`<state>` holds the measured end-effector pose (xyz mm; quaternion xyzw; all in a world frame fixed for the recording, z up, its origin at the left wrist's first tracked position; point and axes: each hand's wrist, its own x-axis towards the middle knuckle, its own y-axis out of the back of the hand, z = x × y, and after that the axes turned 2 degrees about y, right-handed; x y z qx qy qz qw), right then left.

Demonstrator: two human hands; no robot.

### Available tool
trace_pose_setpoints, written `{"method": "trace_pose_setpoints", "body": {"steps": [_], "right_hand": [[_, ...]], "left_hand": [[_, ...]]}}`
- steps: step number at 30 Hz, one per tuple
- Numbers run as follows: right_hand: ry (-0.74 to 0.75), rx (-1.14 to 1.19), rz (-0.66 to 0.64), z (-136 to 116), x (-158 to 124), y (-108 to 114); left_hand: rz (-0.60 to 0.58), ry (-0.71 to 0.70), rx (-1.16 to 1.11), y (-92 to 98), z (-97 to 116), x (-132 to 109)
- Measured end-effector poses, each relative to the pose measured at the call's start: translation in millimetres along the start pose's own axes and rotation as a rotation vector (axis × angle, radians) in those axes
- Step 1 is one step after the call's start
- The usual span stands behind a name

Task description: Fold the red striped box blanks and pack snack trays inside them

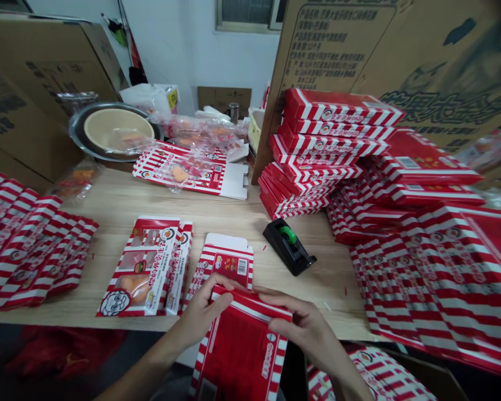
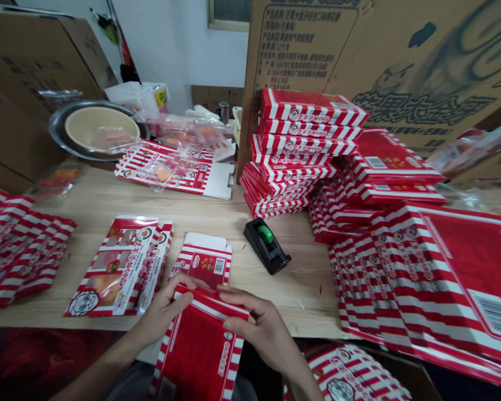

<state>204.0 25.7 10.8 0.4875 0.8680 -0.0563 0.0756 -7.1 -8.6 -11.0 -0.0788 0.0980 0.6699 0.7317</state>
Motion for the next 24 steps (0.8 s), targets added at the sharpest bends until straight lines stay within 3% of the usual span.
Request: {"method": "trace_pose_setpoints", "body": {"steps": [3,5,6,10,12,15,19,24], "right_hand": [[0.049,-0.099,0.003,2,-9,-2],[0.1,-0.13,0.002,4,-10,6],[0.138,-0.159,0.061,6,-7,15],[0.187,-0.342,0.664,19,23,73],[0.119,-0.341,0.661,26,41,101],[0.036,-0.275,0.517,34,53,122],[0.017,-0.162,0.505,50,44,121],[0.019,-0.145,0.681,93,38,113]], "left_hand": [[0.027,0.013,0.059,-2.3,-1,1],[0.047,-0.003,0.08,-2.6,-1,3],[0.068,-0.017,0.081,-1.7,1,5],[0.176,-0.071,0.062,10.2,16,17],[0.17,-0.103,0.087,18.4,26,22],[0.099,-0.135,0.159,27.8,39,26],[0.083,-0.097,0.187,31.6,41,30],[0.108,-0.071,0.156,21.2,35,39]]}}
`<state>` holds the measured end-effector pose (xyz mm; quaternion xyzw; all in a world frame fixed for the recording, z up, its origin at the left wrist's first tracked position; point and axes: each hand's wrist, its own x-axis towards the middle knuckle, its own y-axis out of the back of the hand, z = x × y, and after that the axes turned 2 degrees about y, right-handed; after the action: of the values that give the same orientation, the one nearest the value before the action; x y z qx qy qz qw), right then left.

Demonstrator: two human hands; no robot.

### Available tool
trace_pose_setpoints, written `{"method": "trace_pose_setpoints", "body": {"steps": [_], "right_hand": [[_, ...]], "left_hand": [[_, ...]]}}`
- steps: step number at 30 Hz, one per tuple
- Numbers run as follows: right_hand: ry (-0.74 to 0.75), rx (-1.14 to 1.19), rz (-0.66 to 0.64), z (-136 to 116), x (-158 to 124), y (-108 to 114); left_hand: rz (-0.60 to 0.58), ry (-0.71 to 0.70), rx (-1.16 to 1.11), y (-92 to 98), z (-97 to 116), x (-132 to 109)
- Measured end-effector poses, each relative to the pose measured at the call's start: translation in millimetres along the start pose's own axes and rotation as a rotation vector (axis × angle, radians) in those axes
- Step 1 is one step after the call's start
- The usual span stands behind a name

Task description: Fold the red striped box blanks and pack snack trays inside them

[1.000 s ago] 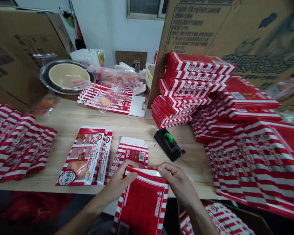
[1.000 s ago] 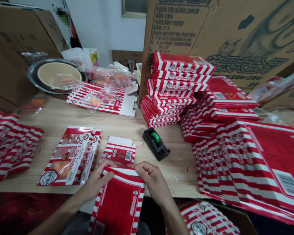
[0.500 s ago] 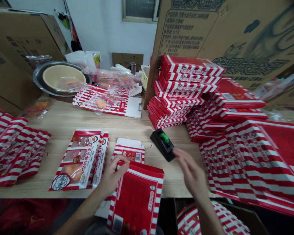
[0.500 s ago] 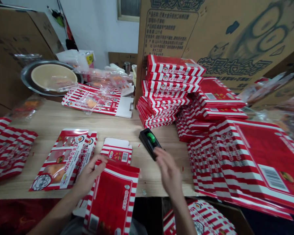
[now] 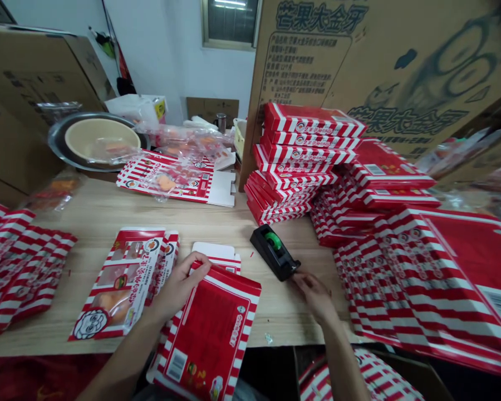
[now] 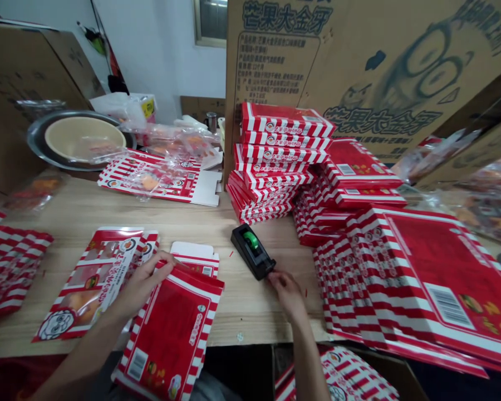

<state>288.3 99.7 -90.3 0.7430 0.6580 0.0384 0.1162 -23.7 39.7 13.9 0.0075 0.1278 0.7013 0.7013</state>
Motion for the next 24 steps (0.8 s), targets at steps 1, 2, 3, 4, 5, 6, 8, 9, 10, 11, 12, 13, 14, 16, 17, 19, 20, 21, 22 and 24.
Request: {"method": "trace_pose_setpoints", "body": {"steps": [1,2,3,4,5,6,8,9,10,11,12,13,14,16,17,19,20,21,22,24], "right_hand": [[-0.003,-0.007,0.037,6,-1,-1],[-0.004,-0.014,0.069,9,-2,-2],[-0.003,-0.023,0.095,9,-4,-1],[0.002,-0.031,0.114,5,-8,0],[0.011,-0.039,0.122,-3,-14,0],[0.022,-0.042,0.123,-16,-21,1],[0.069,-0.047,0.036,-50,-38,-2],[0.101,-0.044,-0.052,-70,-47,-5],[0.171,-0.075,-0.25,-91,-55,-9],[0.257,-0.099,-0.439,-110,-61,-15],[0.33,-0.122,-0.607,-127,-65,-20],[0.391,-0.173,-0.725,-142,-66,-26],[0.445,-0.222,-0.806,-153,-65,-31],[0.493,-0.298,-0.898,-165,-58,-38],[0.482,-0.303,-0.929,-167,-53,-40],[0.362,-0.231,-1.01,-167,-43,-43],[0.266,-0.171,-1.068,-165,-40,-45],[0.165,-0.108,-1.135,-162,-37,-46],[0.061,-0.049,-1.208,-158,-36,-49],[-0.111,0.035,-1.324,-146,-34,-55]], "left_hand": [[-0.016,0.0,-0.006,-3.5,1,1],[-0.031,-0.001,-0.006,-6.8,3,2],[-0.042,-0.001,0.001,-9.9,5,2],[-0.053,-0.002,0.013,-12.7,8,2],[-0.068,-0.001,0.027,-15.2,11,1],[-0.091,0.0,0.045,-17.5,14,1],[-0.155,-0.006,0.073,-21.9,19,0],[-0.191,-0.015,0.078,-24.2,21,0],[-0.225,-0.028,0.082,-26.4,23,0],[-0.25,-0.045,0.086,-28.6,25,0],[-0.271,-0.066,0.088,-30.5,28,-1],[-0.291,-0.085,0.087,-32.0,30,-1],[-0.312,-0.098,0.084,-32.9,31,-2],[-0.36,-0.11,0.07,-32.9,35,-4],[-0.383,-0.112,0.06,-31.9,36,-5],[-0.409,-0.119,0.039,-29.0,38,-7],[-0.413,-0.127,0.028,-27.4,39,-9],[-0.418,-0.133,0.021,-26.2,39,-10],[-0.423,-0.137,0.017,-25.5,39,-11],[-0.43,-0.136,0.019,-25.6,35,-12]]}}
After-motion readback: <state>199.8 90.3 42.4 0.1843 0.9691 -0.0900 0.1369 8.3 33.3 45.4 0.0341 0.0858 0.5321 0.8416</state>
